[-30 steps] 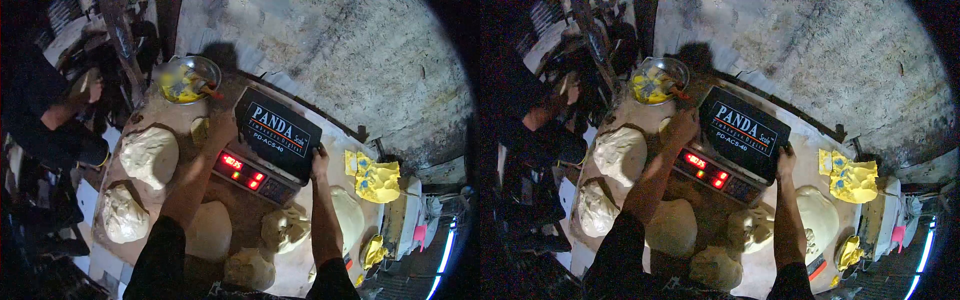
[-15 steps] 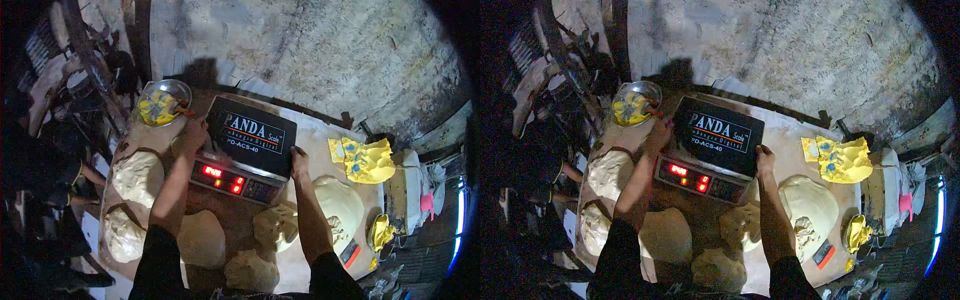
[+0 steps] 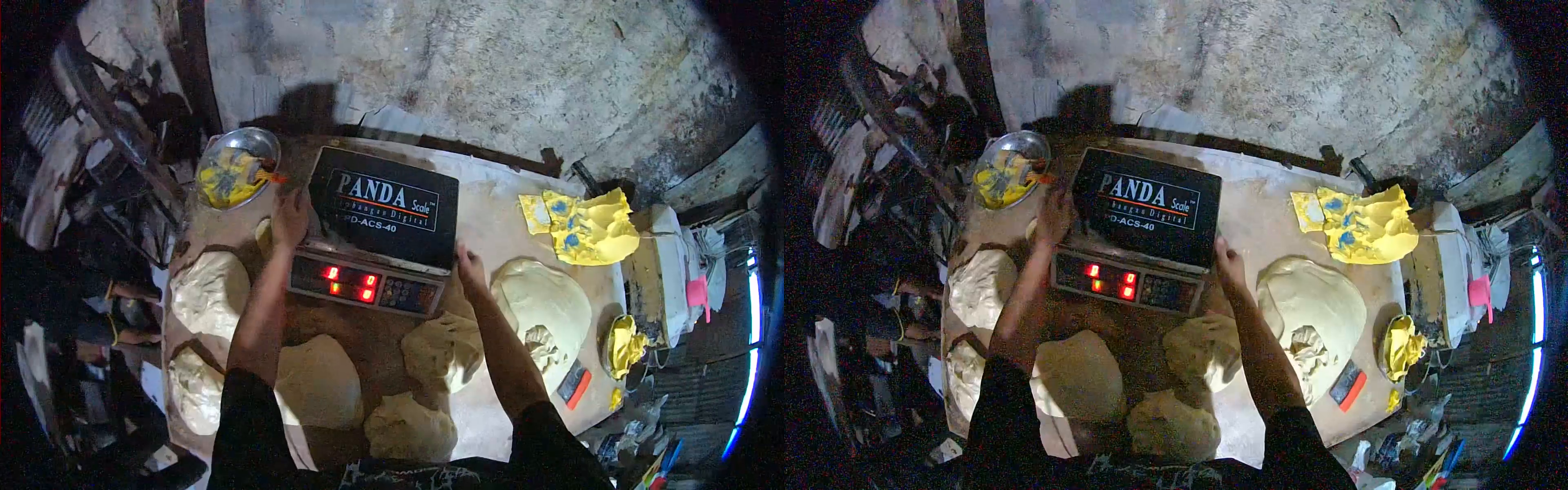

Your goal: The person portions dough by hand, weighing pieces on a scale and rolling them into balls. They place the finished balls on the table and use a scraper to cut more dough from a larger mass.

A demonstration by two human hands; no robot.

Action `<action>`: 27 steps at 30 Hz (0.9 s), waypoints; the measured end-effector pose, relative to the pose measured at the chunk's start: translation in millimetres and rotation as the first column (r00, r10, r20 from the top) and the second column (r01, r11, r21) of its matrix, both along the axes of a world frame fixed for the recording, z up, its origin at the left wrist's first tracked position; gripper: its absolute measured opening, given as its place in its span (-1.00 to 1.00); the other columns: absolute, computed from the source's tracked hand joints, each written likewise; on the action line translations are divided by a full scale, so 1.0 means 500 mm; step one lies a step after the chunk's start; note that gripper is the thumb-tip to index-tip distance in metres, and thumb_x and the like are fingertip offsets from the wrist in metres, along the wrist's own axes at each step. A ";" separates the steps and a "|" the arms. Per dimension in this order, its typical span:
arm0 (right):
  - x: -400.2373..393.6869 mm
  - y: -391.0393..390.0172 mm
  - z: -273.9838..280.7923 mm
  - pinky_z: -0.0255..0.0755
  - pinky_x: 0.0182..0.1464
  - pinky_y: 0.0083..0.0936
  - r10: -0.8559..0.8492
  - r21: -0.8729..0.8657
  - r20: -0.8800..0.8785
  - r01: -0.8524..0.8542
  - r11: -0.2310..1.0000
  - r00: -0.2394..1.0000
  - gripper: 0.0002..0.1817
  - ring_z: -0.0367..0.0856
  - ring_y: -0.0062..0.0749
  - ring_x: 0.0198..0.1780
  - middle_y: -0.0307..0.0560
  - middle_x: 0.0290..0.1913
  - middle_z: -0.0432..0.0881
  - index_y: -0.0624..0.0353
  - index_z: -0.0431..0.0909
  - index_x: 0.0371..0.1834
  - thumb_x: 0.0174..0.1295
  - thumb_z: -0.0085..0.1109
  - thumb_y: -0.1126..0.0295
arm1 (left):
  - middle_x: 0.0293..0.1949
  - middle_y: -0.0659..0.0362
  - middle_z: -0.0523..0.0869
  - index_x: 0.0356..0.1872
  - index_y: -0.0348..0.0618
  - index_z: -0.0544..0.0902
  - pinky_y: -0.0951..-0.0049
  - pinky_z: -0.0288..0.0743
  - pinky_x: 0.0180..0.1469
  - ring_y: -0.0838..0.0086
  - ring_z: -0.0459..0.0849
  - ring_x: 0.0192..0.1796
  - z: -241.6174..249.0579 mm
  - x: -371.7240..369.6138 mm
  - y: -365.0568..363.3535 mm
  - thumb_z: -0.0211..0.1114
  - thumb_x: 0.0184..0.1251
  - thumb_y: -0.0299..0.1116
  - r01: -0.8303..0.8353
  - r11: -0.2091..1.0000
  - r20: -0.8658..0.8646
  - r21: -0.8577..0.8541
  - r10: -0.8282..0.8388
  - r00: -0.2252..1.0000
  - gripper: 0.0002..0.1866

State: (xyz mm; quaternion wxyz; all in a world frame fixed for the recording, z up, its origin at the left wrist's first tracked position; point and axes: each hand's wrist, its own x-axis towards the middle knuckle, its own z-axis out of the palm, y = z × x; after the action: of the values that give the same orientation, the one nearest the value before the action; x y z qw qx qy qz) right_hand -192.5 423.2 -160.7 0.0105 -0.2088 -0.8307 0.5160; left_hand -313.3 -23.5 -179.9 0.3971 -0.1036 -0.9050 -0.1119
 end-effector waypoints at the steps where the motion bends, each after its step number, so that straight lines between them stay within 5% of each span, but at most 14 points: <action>1: 0.025 0.027 -0.020 0.32 -0.17 -0.50 0.001 0.015 0.127 -0.003 1.000 0.992 -0.37 0.42 -0.44 -0.32 -0.02 -0.34 0.59 0.27 0.55 -0.27 0.17 -0.05 -0.19 | -0.16 -0.10 0.55 -0.13 -0.27 0.52 0.13 0.36 -0.02 -0.01 0.46 -0.04 0.028 0.014 0.008 0.04 0.29 -0.19 0.006 1.000 -0.002 -0.001 -0.006 1.000 -0.66; 3: 0.060 0.034 0.013 0.34 -0.16 -0.49 -0.007 0.027 0.251 0.001 1.000 0.968 -0.31 0.45 -0.39 -0.32 0.00 -0.33 0.59 0.27 0.55 -0.29 0.16 -0.11 -0.27 | -0.20 -0.11 0.52 -0.19 -0.30 0.51 0.14 0.35 -0.04 0.04 0.48 -0.09 0.120 0.071 0.023 0.06 0.29 -0.23 -0.042 0.838 0.351 0.544 -0.182 0.919 -0.70; 4: 0.088 0.014 0.114 0.36 -0.15 -0.48 -0.042 -0.521 0.185 0.134 0.843 0.982 -0.26 0.49 -0.33 -0.29 0.02 -0.31 0.59 0.28 0.55 -0.30 0.15 -0.19 -0.32 | -0.20 -0.11 0.52 -0.19 -0.30 0.51 0.14 0.35 -0.04 0.04 0.48 -0.09 0.130 0.086 0.026 0.06 0.29 -0.23 -0.040 0.836 0.348 0.548 -0.184 0.919 -0.70; 5: 0.110 -0.009 0.199 0.38 -0.14 -0.46 -0.107 -0.900 0.149 0.180 0.398 0.983 -0.20 0.52 -0.27 -0.26 0.04 -0.30 0.60 0.29 0.55 -0.30 0.14 -0.26 -0.37 | -0.22 -0.10 0.53 -0.18 -0.31 0.50 0.15 0.35 -0.05 0.08 0.50 -0.10 0.134 0.101 0.028 0.06 0.29 -0.28 -0.011 0.779 0.207 0.627 -0.153 0.966 -0.73; 7: 0.099 -0.063 0.295 0.39 -0.17 -0.42 -0.012 -0.925 0.079 0.078 0.371 0.997 -0.20 0.56 -0.24 -0.23 0.03 -0.25 0.59 0.29 0.52 -0.22 0.16 -0.28 -0.35 | -0.20 -0.07 0.53 -0.11 -0.29 0.46 0.19 0.34 -0.04 0.14 0.50 -0.08 0.189 0.161 0.079 0.11 0.25 -0.37 0.178 0.515 -0.114 0.838 -0.153 0.982 -0.75; 9: 0.045 -0.116 0.317 0.40 -0.21 -0.38 0.111 -0.945 0.003 -0.033 0.325 0.994 -0.20 0.59 -0.21 -0.21 0.03 -0.21 0.59 0.30 0.49 -0.14 0.18 -0.31 -0.34 | -0.07 -0.06 0.50 -0.05 -0.25 0.45 0.15 0.28 0.10 0.11 0.45 0.02 0.297 0.260 0.126 0.15 0.22 -0.29 -0.156 0.710 0.471 0.687 -0.271 0.840 -0.67; 11: -0.021 -0.186 0.312 0.42 -0.11 -0.36 0.214 -0.691 -0.051 -0.190 0.697 0.975 -0.23 0.56 -0.22 -0.12 0.05 -0.22 0.60 0.35 0.49 -0.15 0.24 -0.35 -0.27 | 0.08 -0.05 0.43 0.03 -0.16 0.45 0.01 0.11 0.25 0.07 0.35 0.16 0.277 0.284 0.168 0.17 0.18 -0.15 0.067 0.950 0.574 0.304 -0.239 0.783 -0.56; 12: -0.042 -0.231 0.346 0.43 -0.07 -0.30 0.313 -0.065 0.016 -0.311 0.948 0.950 -0.28 0.55 -0.15 -0.09 0.11 -0.25 0.59 0.41 0.46 -0.13 0.27 -0.28 -0.19 | 0.13 -0.04 0.39 0.08 -0.14 0.43 -0.04 0.03 0.28 0.06 0.30 0.22 0.247 0.296 0.191 0.15 0.18 -0.11 0.122 0.974 0.450 0.191 -0.197 0.871 -0.52; 14: -0.110 -0.288 0.275 0.34 0.02 -0.18 0.537 0.604 -0.235 -0.311 0.734 0.810 -0.34 0.48 -0.04 0.00 0.20 -0.12 0.54 0.43 0.42 -0.05 0.28 -0.21 -0.10 | 0.19 -0.02 0.36 0.13 -0.12 0.40 -0.10 -0.04 0.31 0.06 0.24 0.28 0.213 0.318 0.213 0.14 0.17 -0.08 0.152 0.986 0.311 0.066 -0.166 0.936 -0.48; 16: -0.082 -0.370 0.229 0.20 0.13 -0.05 0.617 0.842 -0.210 -0.180 0.508 0.758 -0.42 0.35 0.03 0.14 0.26 0.05 0.42 0.40 0.38 0.03 0.28 -0.16 0.01 | 0.26 0.03 0.27 0.20 -0.08 0.34 -0.10 -0.10 0.33 0.10 0.16 0.33 0.207 0.314 0.218 0.13 0.17 -0.06 0.119 0.993 0.338 0.020 -0.119 0.934 -0.42; 17: -0.034 -0.400 0.259 0.07 0.22 -0.01 0.725 0.761 -0.163 -0.382 0.524 0.669 -0.45 0.19 0.00 0.28 0.22 0.21 0.29 0.38 0.38 0.05 0.27 -0.13 0.05 | 0.30 0.04 0.21 0.22 -0.15 0.28 -0.08 -0.13 0.34 0.12 0.12 0.35 0.165 0.303 0.213 0.16 0.14 -0.06 0.162 0.986 0.318 0.040 -0.166 0.933 -0.36; 23: 0.021 -0.243 0.235 -0.06 0.31 -0.03 0.852 0.761 0.100 -0.591 0.267 0.514 -0.41 0.06 0.02 0.36 0.07 0.33 0.17 0.18 0.23 0.26 0.26 -0.12 0.03 | 0.29 0.00 0.20 0.22 -0.28 0.23 0.03 -0.09 0.35 0.13 0.13 0.35 0.215 0.307 0.186 0.30 0.02 -0.16 0.259 0.958 0.404 0.125 -0.287 0.869 -0.25; 25: -0.045 -0.263 0.260 -0.05 0.30 -0.01 0.549 0.819 0.018 -0.327 0.471 0.836 -0.38 0.06 0.10 0.35 0.11 0.32 0.17 0.19 0.24 0.24 0.27 -0.22 -0.04 | 0.29 -0.01 0.22 0.24 -0.27 0.21 0.06 0.02 0.33 0.12 0.16 0.34 0.202 0.315 0.190 0.34 -0.04 -0.18 0.253 0.958 0.399 0.136 -0.287 0.871 -0.21; 27: -0.141 -0.334 0.232 -0.07 0.30 0.03 0.566 0.811 -0.026 -0.313 0.494 0.824 -0.36 0.07 0.14 0.33 0.18 0.29 0.20 0.20 0.23 0.24 0.28 -0.30 -0.07 | 0.28 -0.03 0.24 0.25 -0.26 0.19 0.09 0.12 0.30 0.10 0.19 0.33 0.193 0.311 0.192 0.37 -0.09 -0.20 0.247 0.959 0.370 0.139 -0.281 0.885 -0.16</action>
State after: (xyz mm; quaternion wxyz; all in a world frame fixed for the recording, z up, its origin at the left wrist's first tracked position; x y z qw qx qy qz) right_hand -263.0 256.2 -44.5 0.0874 0.1166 -0.9827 0.1142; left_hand -157.6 72.7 -83.4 0.1962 -0.1842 -0.9370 -0.2227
